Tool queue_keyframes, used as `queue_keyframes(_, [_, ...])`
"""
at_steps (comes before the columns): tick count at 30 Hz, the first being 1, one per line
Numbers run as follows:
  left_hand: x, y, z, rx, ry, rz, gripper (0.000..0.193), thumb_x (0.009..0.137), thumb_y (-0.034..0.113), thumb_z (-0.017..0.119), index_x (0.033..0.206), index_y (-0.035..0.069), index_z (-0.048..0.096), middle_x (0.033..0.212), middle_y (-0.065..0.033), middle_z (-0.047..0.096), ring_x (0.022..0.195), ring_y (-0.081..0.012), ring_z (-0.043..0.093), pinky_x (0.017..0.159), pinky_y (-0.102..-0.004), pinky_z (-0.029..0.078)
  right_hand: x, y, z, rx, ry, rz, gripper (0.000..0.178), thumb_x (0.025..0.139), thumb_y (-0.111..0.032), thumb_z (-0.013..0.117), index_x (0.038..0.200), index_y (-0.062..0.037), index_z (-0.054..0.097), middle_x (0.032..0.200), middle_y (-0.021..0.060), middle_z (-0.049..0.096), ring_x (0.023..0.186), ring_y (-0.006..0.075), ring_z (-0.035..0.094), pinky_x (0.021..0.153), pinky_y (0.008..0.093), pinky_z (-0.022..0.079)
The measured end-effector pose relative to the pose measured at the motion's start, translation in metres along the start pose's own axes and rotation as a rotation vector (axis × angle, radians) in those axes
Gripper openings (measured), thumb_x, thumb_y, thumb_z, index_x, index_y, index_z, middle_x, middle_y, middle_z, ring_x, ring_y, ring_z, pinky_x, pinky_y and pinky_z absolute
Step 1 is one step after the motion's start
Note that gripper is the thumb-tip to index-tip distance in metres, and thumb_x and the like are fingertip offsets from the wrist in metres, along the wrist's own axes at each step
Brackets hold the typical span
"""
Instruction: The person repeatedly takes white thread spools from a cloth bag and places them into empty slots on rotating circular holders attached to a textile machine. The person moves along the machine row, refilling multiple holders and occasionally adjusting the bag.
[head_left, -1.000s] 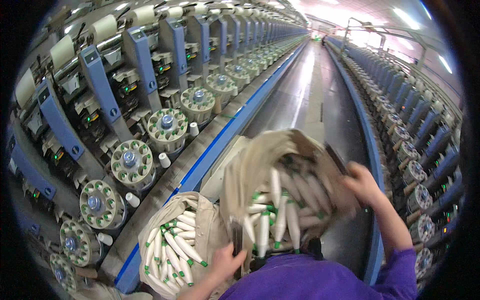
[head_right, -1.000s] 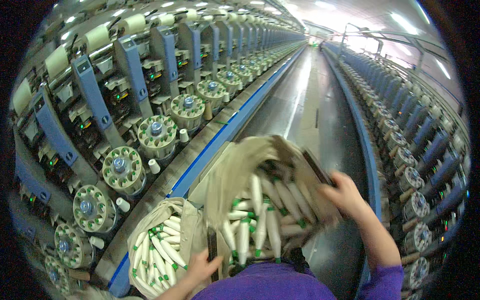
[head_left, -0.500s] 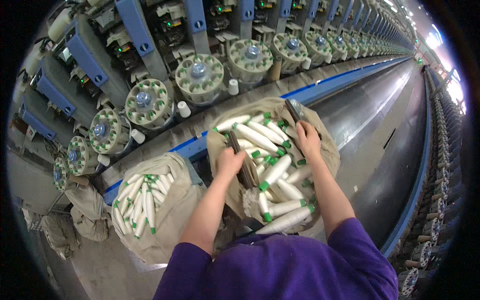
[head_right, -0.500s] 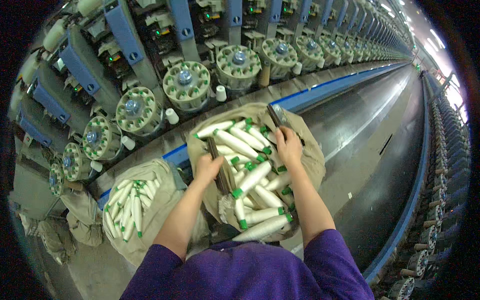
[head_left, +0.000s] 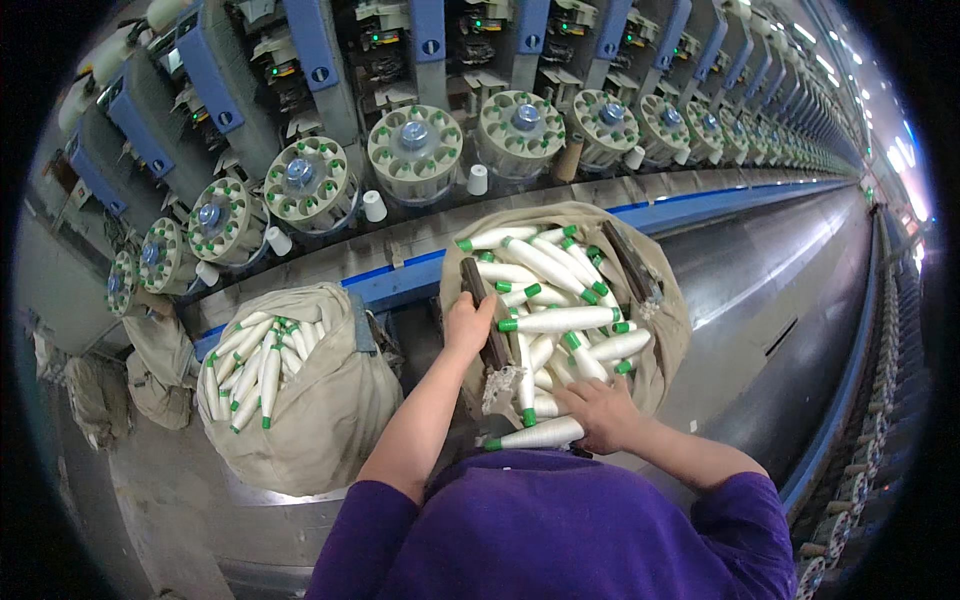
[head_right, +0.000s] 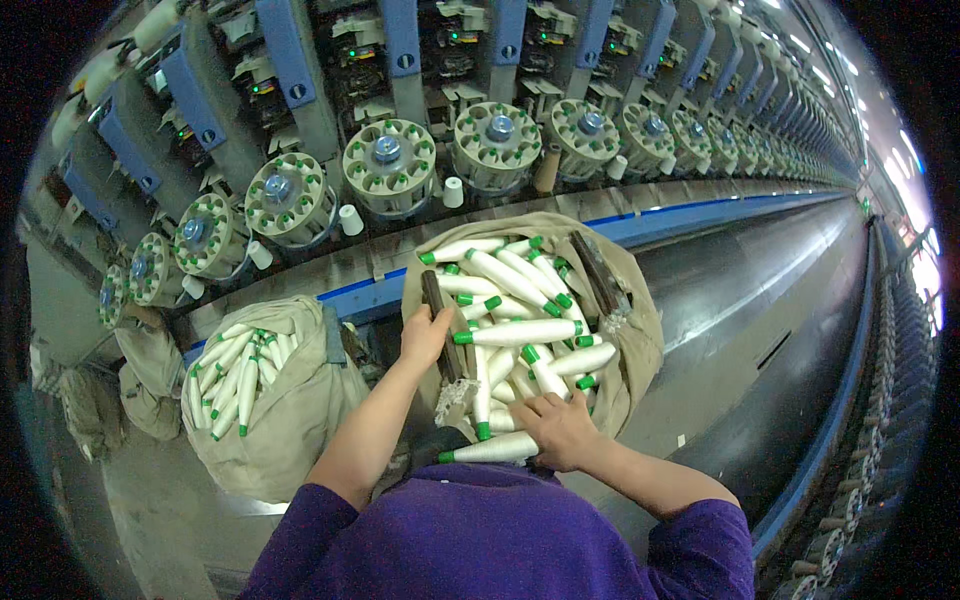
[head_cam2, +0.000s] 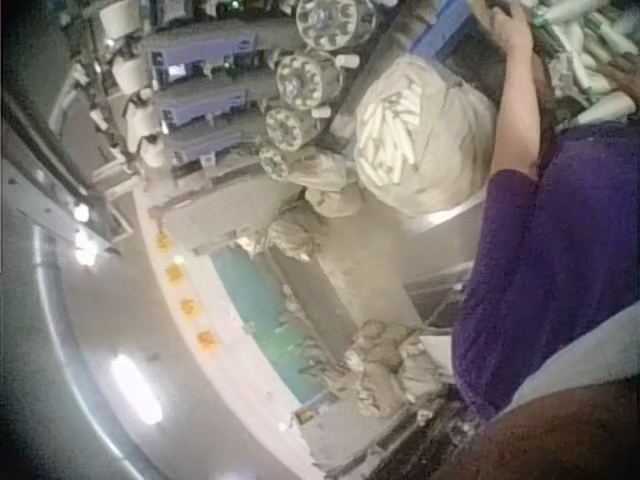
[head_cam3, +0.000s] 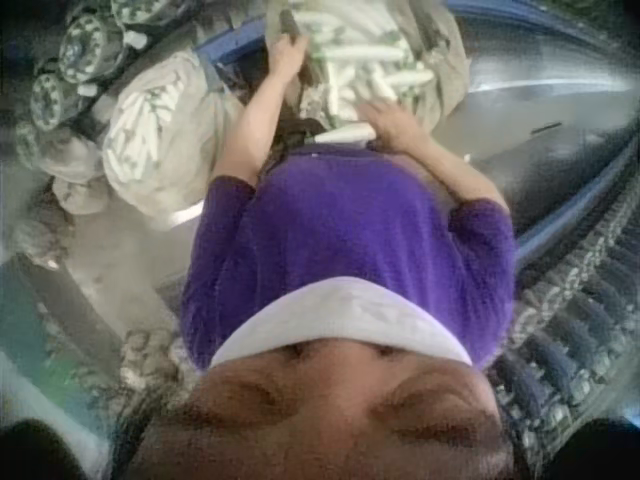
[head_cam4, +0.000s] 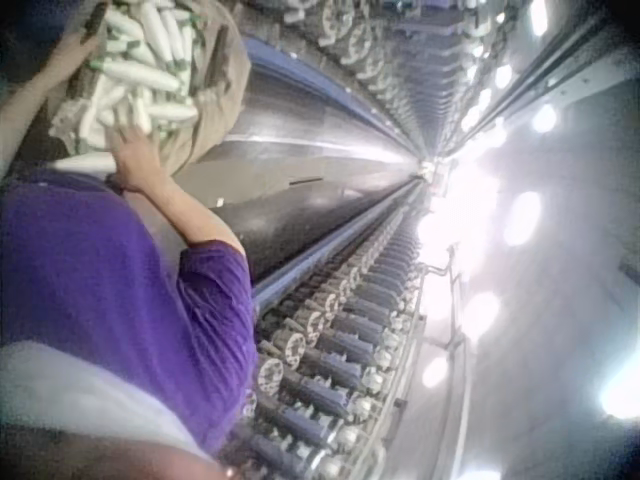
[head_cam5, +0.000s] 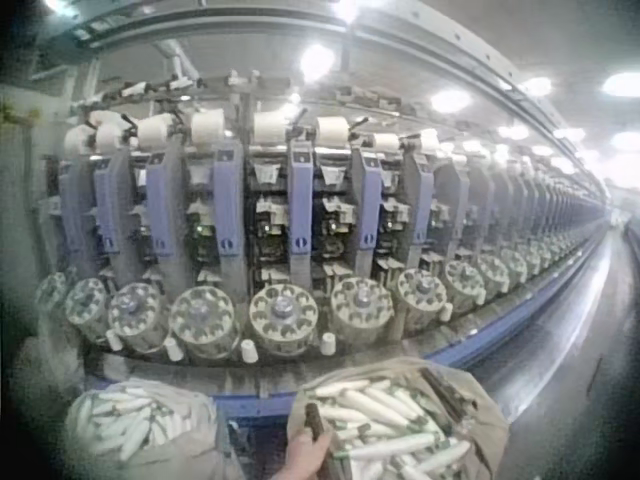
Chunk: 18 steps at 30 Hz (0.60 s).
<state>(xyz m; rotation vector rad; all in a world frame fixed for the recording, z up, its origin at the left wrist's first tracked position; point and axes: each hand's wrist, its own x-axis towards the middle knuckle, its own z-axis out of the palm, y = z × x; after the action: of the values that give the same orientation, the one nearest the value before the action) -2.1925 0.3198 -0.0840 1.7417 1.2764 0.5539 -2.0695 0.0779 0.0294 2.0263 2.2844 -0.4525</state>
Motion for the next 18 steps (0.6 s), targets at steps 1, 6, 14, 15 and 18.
queue_keyframes(1, [0.002, 0.005, 0.003, 0.029, -0.004, -0.016, 0.047, 0.083, 0.042, 0.052, 0.090, -0.005, 0.053, 0.089, -0.0262, 0.059, 0.088, -0.0405, 0.056, 0.077, -0.0446, 0.043, 0.000, 0.012, -0.004, -0.008, -0.087, -0.024, 0.076, 0.062, -0.026, 0.075, 0.129, -0.0213, 0.041, 0.122, 0.0062, 0.048, 0.112, 0.0245, 0.046, 0.091, 0.0514, 0.032])
queue_keyframes(6, [0.013, 0.020, 0.015, 0.006, -0.124, -0.037, 0.054, 0.088, 0.046, 0.047, 0.112, -0.001, 0.047, 0.108, -0.0258, 0.055, 0.096, -0.0372, 0.056, 0.080, -0.0428, 0.045, -0.006, 0.086, -0.033, -0.068, 0.150, 0.277, 0.071, 0.060, -0.034, 0.078, 0.123, -0.0196, 0.049, 0.113, 0.0100, 0.052, 0.102, 0.0289, 0.051, 0.087, 0.0465, 0.036])
queue_keyframes(14, [-0.056, -0.025, 0.027, -0.694, -0.188, 0.108, 0.051, 0.087, 0.020, 0.056, 0.131, 0.010, 0.033, 0.122, -0.0117, 0.046, 0.108, -0.0220, 0.049, 0.089, -0.0362, 0.042, 0.057, 0.104, -0.024, -0.139, 0.069, 0.823, 0.078, 0.081, -0.058, 0.048, 0.139, -0.0137, 0.023, 0.139, 0.0181, 0.032, 0.126, 0.0361, 0.033, 0.103, 0.0544, 0.024])
queue_keyframes(15, [-0.086, -0.048, 0.017, -0.502, -0.072, 0.310, 0.044, 0.086, 0.020, 0.058, 0.124, 0.008, 0.040, 0.116, -0.0110, 0.050, 0.102, -0.0195, 0.051, 0.085, -0.0358, 0.044, 0.074, 0.092, -0.031, -0.219, 0.047, 0.882, 0.071, 0.084, -0.050, 0.049, 0.139, -0.0121, 0.026, 0.140, 0.0177, 0.030, 0.127, 0.0343, 0.033, 0.103, 0.0525, 0.025])
queue_keyframes(18, [-0.172, -0.135, -0.033, -0.503, -0.481, 0.150, 0.042, 0.085, 0.023, 0.059, 0.120, 0.005, 0.045, 0.109, -0.0130, 0.056, 0.092, -0.0186, 0.057, 0.079, -0.0348, 0.046, 0.102, 0.034, -0.057, -0.206, 0.377, 0.684, 0.058, 0.085, -0.023, 0.054, 0.137, -0.0095, 0.030, 0.142, 0.0149, 0.029, 0.129, 0.0327, 0.031, 0.105, 0.0511, 0.019])
